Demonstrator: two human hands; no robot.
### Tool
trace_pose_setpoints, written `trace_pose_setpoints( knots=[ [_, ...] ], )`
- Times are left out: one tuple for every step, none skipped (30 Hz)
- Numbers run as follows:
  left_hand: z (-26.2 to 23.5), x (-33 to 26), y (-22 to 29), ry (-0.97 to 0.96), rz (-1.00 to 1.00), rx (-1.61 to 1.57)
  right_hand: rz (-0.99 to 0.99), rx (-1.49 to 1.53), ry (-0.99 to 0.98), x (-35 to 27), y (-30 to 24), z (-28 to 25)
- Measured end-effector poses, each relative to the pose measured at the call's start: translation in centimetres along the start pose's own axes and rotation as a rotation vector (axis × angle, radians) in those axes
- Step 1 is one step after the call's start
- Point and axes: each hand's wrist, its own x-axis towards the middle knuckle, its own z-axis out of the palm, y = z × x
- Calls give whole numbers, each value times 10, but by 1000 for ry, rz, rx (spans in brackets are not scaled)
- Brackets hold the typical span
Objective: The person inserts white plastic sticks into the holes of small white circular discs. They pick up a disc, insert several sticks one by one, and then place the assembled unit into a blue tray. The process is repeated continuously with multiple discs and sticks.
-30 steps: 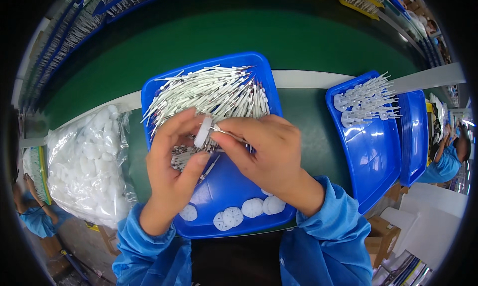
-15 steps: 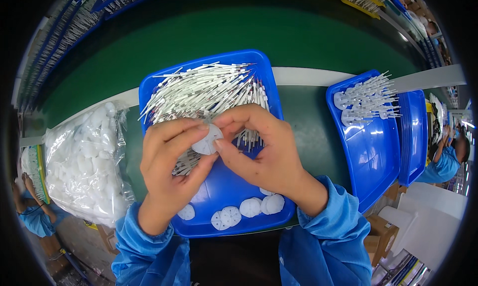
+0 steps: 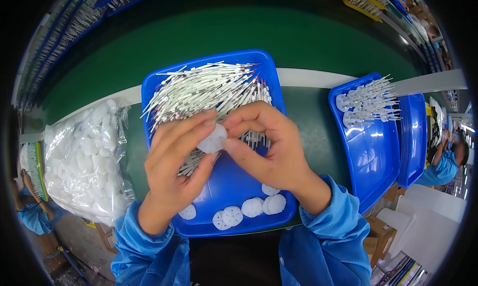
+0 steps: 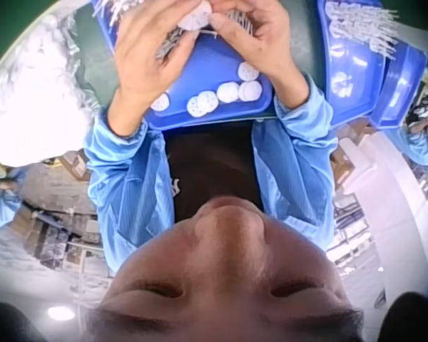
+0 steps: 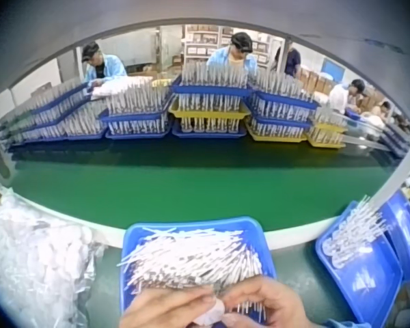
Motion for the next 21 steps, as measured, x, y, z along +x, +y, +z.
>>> trace_pose_setpoints(
  knots=[
    [0, -1, 0, -9, -11, -15, 22, 43, -14, -1, 0, -2],
    [0, -2, 0, -19, -21, -30, 26, 62, -20, 0, 1, -3],
    [0, -3, 0, -28, -32, -45, 32, 82, -26, 0, 1, -3],
    [0, -3, 0, -27, -23, -37, 21, 77, -27, 1, 2, -2],
    [-1, -3, -1, -26, -15, -28, 10, 73, -27, 1, 2, -1],
    [-1, -3, -1, -25, -7, -19, 6, 55, -36, 1, 2, -1],
    [-1, -2, -1, -15, -6, -9, 2, 37, -45, 1, 2, -1],
    [0, -2, 0, -4, -4, 2, -1, 20, -55, 1, 1, -2],
    [1, -2, 0, 7, -3, 12, 5, 30, -46, 1, 1, -1],
    [1, -2, 0, 15, 3, 22, 10, 40, -38, 1, 1, 1],
    [1, -2, 0, 23, 9, 32, 17, 49, -29, 1, 1, 2],
    [1, -2, 0, 31, 16, 41, 22, 60, -28, 1, 1, 2],
    [2, -3, -1, 36, 24, 45, 28, 71, -27, 1, 1, 3],
    [2, -3, -1, 41, 34, 51, 32, 84, -25, 1, 1, 3],
    [3, -3, -2, 46, 43, 56, 34, 95, -19, 1, 1, 4],
    [4, -3, -2, 50, 47, 53, 36, 105, -13, 2, 0, 4],
    [4, -2, -3, 55, 51, 50, 37, 117, -7, 2, 0, 5],
    [4, -2, -3, 41, 51, 39, 63, 114, -21, 1, 1, 3],
    [4, -3, -3, 26, 49, 28, 89, 111, -35, -1, 3, -2],
    [4, -5, -2, -7, 42, 8, 115, 109, -49, -4, 5, -6],
    [4, -6, -1, -40, 35, -11, 148, 109, -72, -4, 5, -10]
  ],
)
